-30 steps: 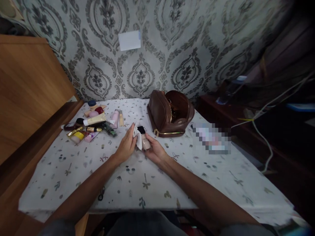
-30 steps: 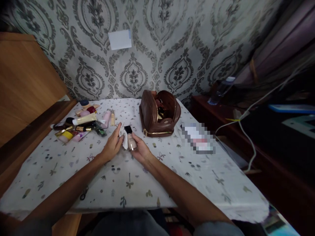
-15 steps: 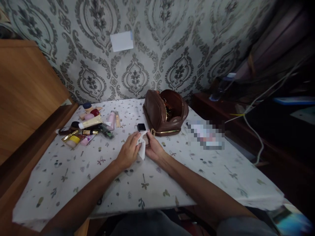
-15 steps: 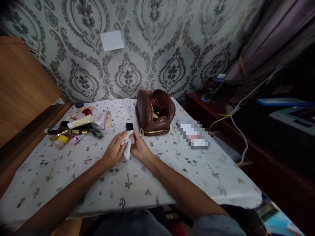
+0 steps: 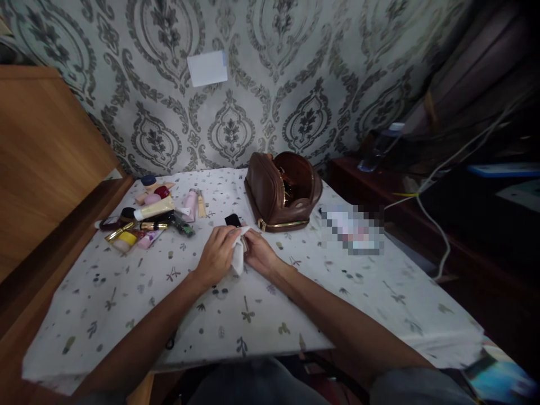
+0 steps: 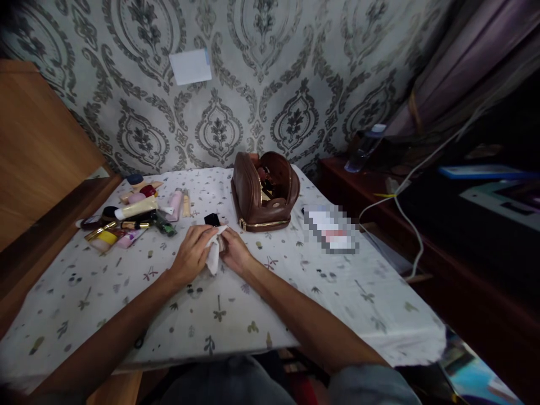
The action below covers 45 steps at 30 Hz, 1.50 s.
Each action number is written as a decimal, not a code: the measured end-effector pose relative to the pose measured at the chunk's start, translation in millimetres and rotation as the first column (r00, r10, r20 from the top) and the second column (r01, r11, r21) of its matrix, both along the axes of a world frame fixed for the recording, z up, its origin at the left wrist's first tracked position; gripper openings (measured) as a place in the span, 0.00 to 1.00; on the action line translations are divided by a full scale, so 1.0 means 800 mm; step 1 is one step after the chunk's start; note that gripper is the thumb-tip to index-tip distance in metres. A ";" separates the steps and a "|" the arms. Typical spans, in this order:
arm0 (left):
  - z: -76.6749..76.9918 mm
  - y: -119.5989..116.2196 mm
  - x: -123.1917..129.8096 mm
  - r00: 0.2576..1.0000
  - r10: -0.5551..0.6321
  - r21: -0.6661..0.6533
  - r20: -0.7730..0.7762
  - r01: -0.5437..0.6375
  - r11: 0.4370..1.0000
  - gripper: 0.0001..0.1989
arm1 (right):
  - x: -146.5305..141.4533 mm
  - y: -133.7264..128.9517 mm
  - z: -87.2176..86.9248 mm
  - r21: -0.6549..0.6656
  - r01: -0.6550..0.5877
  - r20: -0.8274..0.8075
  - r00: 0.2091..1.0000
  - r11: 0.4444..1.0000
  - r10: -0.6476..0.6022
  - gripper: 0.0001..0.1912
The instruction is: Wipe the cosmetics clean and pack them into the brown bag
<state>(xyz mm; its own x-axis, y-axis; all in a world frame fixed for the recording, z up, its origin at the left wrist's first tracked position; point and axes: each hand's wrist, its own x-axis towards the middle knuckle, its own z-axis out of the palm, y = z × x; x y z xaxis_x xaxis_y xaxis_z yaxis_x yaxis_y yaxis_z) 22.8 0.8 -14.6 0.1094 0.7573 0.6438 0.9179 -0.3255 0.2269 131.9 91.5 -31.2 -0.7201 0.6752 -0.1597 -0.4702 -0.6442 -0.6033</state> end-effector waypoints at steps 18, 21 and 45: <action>-0.008 -0.001 -0.001 0.991 -0.035 0.031 0.131 0.031 0.999 0.21 | 0.011 0.015 0.001 -0.172 -0.231 -0.067 0.973 0.958 0.223 0.09; -0.008 0.003 -0.010 0.981 0.031 0.046 0.192 -0.040 0.998 0.21 | 0.008 0.011 -0.002 -0.170 -0.202 -0.060 0.979 0.965 0.194 0.08; -0.006 0.001 -0.011 0.988 0.023 0.007 0.154 -0.024 1.000 0.20 | 0.010 0.012 0.004 -0.009 -0.069 -0.010 0.998 0.998 0.069 0.16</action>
